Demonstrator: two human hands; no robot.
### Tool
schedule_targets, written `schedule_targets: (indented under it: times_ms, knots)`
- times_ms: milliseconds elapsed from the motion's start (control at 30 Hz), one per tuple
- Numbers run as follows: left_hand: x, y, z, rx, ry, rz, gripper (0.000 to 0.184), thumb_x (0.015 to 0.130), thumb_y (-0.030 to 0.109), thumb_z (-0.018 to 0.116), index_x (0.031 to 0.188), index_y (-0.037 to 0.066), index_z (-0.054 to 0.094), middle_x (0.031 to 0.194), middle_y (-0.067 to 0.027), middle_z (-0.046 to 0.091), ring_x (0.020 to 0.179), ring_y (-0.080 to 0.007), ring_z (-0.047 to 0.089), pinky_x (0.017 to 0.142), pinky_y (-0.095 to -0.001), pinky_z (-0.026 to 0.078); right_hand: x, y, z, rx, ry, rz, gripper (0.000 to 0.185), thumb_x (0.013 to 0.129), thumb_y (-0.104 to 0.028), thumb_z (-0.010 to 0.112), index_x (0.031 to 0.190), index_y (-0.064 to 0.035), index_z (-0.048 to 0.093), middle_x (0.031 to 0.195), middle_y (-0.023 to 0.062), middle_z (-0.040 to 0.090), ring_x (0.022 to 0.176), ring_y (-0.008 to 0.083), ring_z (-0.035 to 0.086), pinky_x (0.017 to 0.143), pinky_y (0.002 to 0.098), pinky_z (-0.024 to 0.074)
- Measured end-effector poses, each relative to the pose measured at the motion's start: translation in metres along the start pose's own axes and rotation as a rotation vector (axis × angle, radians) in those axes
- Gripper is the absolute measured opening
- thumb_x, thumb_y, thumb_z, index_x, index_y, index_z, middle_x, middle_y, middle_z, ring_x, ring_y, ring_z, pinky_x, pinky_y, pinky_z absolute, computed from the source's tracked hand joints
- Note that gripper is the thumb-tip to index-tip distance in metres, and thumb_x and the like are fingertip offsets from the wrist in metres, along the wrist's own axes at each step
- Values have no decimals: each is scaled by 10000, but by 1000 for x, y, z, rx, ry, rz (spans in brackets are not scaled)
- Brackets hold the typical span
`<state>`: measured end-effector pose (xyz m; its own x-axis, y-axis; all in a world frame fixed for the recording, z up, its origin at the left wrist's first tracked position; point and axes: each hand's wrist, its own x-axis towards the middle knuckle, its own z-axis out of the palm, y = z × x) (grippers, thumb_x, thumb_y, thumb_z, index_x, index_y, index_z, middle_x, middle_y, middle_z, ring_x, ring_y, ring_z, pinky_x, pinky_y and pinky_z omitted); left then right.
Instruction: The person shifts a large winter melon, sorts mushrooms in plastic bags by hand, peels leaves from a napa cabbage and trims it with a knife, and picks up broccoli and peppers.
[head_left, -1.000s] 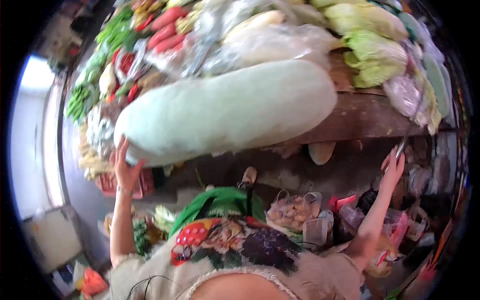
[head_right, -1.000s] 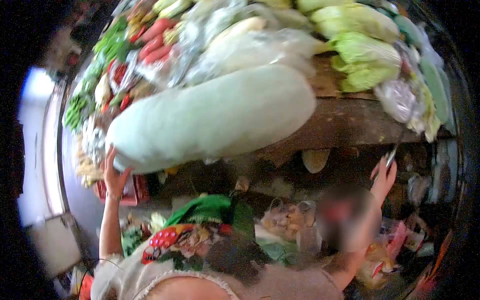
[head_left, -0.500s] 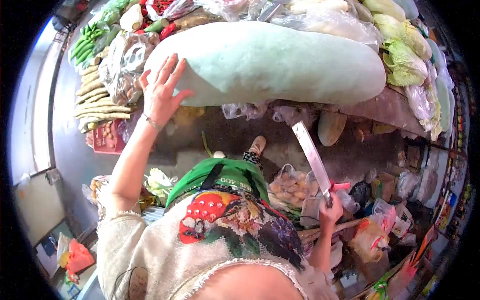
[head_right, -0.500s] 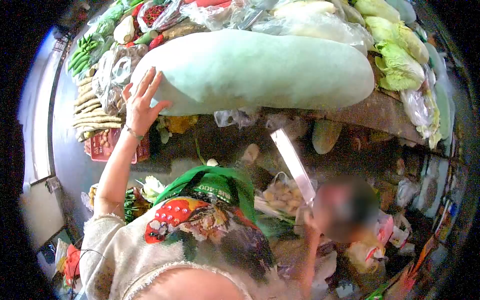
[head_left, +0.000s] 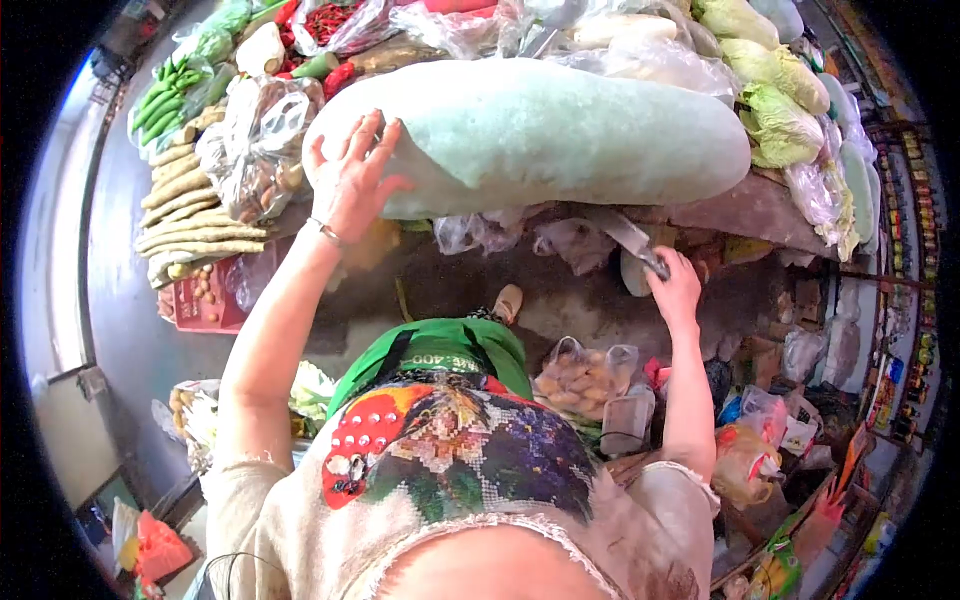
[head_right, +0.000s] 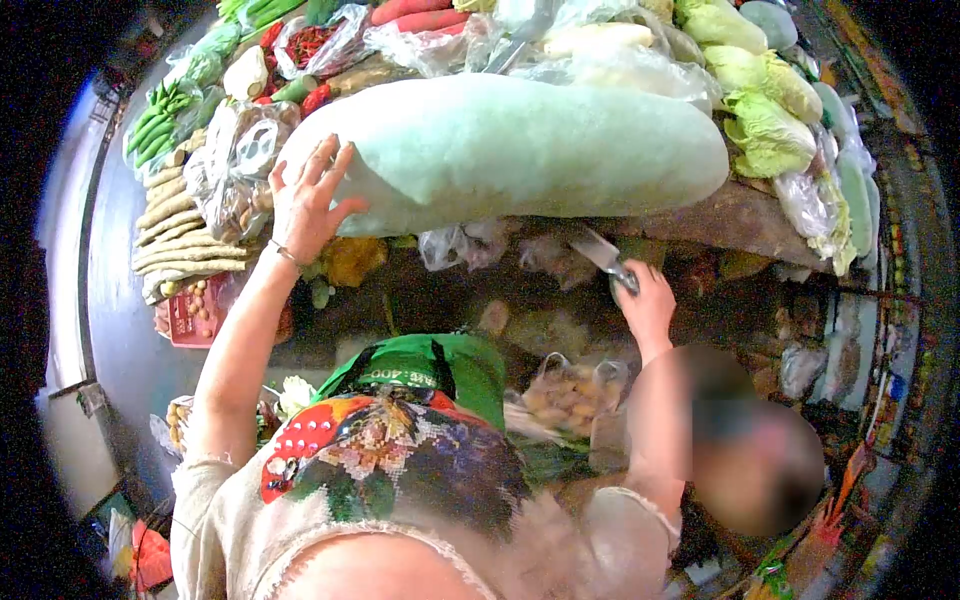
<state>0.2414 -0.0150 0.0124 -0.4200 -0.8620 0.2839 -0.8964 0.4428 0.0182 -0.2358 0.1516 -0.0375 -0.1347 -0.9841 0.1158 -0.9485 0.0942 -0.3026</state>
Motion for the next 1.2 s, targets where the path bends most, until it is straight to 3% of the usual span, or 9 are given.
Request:
schedule_targets:
  times_ms: [267, 367, 500, 700, 800, 900, 1000, 1133, 1200]
  knots:
    - [3, -1, -1, 17, -1, 22, 811, 723, 429, 773, 1434, 189, 465, 1481, -65, 436, 1363, -219, 407, 1092, -515, 236, 40, 18, 23, 214, 16, 187, 415, 695, -277, 837, 1007, -79, 646, 934, 103, 616, 944, 304, 580, 820, 410, 471]
    - [4, -2, 0, -8, 27, 49, 822, 700, 417, 785, 1424, 172, 482, 1479, -59, 441, 1352, -214, 420, 1093, -488, 246, 49, 40, 36, 34, 93, 39, 384, 705, -337, 824, 896, -50, 656, 985, 134, 621, 984, 349, 574, 831, 424, 469]
    - [6, -5, 3, -29, 18, 59, 788, 708, 418, 768, 1399, 150, 499, 1450, -107, 458, 1345, -250, 422, 1073, -518, 252, 76, 34, 24, 147, -8, 93, 403, 712, -231, 797, 1069, -72, 700, 1160, 149, 639, 1107, 352, 571, 927, 430, 470]
    - [0, -4, 5, -22, 26, 69, 802, 717, 415, 779, 1413, 144, 486, 1467, -102, 455, 1327, -248, 453, 1078, -497, 264, 89, 41, 29, 374, 39, 123, 460, 700, -204, 821, 1115, -66, 676, 1131, 149, 669, 1048, 338, 628, 909, 400, 496]
    - [5, -4, 4, 12, 67, 83, 800, 722, 429, 785, 1409, 137, 498, 1467, -89, 468, 1310, -231, 478, 1071, -485, 283, 90, 55, 44, 112, 79, 22, 482, 697, -279, 829, 1105, -72, 679, 1261, 115, 613, 1185, 339, 545, 961, 455, 433]
    - [2, 0, 4, 6, 76, 84, 793, 722, 428, 789, 1406, 142, 508, 1456, -83, 482, 1303, -214, 486, 1065, -468, 288, 82, 52, 50, -251, 223, -7, 504, 689, -308, 823, 1131, -124, 668, 1208, 52, 620, 1160, 304, 526, 958, 459, 379]
    - [2, 2, 3, 34, 66, 83, 800, 709, 430, 800, 1400, 139, 520, 1438, -79, 505, 1300, -200, 488, 1050, -430, 301, 88, 59, 67, -133, 280, 119, 451, 737, -371, 779, 1079, -92, 687, 1228, 95, 586, 1233, 354, 450, 972, 557, 300]
    - [1, 2, 7, 54, 92, 76, 827, 690, 456, 813, 1391, 125, 525, 1443, -90, 502, 1301, -197, 488, 1033, -403, 317, 94, 61, 75, -82, 378, 104, 530, 720, -407, 793, 1139, -112, 657, 1209, 104, 573, 1207, 356, 455, 967, 510, 330]
    - [0, 2, 8, -32, 66, 65, 813, 707, 446, 800, 1397, 126, 515, 1453, -119, 483, 1323, -227, 472, 1054, -475, 284, 91, 58, 75, -120, 462, 118, 531, 735, -346, 791, 1197, -141, 628, 1237, 64, 599, 1207, 328, 500, 969, 468, 378]
